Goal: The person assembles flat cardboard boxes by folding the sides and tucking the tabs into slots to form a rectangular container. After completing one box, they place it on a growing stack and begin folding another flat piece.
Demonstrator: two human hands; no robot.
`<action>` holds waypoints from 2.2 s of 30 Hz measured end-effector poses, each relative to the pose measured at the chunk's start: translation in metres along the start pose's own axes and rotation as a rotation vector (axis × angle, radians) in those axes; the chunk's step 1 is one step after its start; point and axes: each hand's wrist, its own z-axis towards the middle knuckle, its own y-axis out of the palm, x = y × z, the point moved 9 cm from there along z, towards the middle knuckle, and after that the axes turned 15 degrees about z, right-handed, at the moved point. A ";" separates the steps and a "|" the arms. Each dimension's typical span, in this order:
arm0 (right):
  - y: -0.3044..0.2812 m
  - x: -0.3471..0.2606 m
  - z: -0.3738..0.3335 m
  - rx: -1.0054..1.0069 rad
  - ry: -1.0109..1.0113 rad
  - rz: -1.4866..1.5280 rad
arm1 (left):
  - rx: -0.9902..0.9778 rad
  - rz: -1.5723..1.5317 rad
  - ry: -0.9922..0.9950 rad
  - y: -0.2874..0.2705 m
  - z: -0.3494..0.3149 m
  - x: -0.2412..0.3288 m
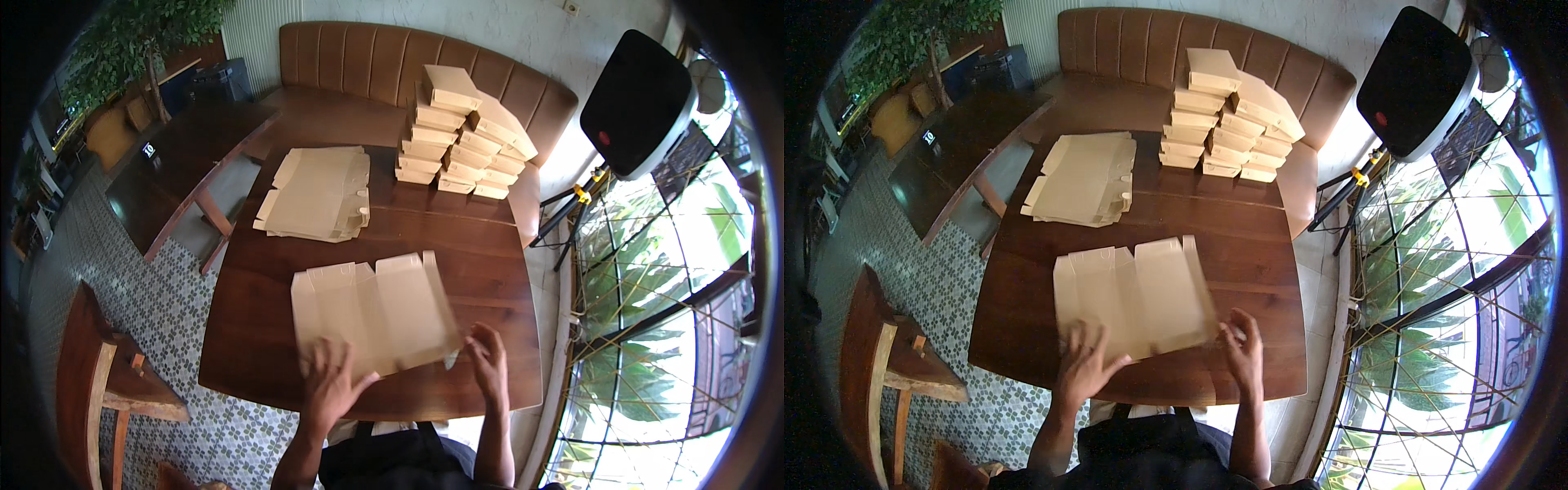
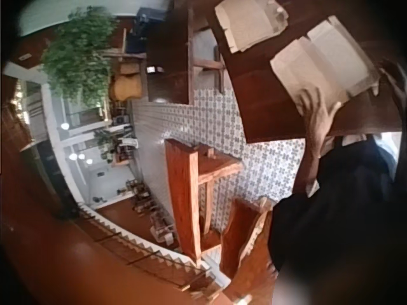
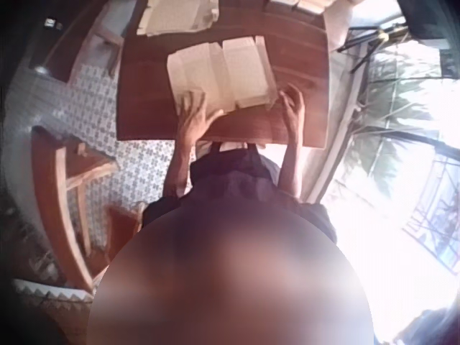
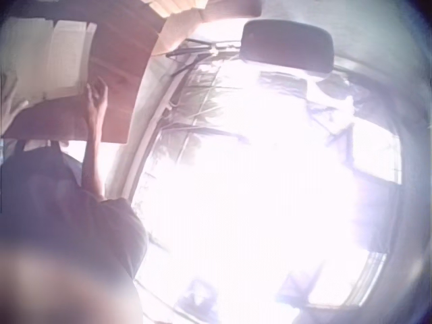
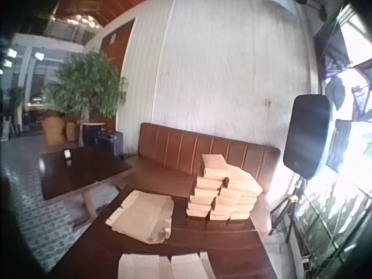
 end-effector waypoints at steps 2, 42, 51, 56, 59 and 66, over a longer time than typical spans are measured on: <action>-0.026 -0.007 0.003 0.081 -0.014 0.025 | -0.088 -0.467 0.465 -0.014 -0.016 0.039; -0.033 0.008 0.013 -0.103 0.018 -0.190 | 0.213 -0.046 0.574 0.000 0.009 0.055; -0.025 0.004 0.012 -0.134 0.029 -0.192 | 0.347 -0.273 0.546 -0.013 0.005 0.040; -0.021 0.010 0.014 -0.168 0.083 -0.170 | 0.347 -0.258 0.585 -0.031 0.002 0.049; 0.012 -0.025 0.010 -0.271 -0.382 -0.406 | 0.264 -0.253 0.491 -0.029 0.020 0.057; 0.075 -0.009 -0.012 -0.424 -0.393 -0.800 | 0.438 -0.152 0.573 -0.028 0.096 0.107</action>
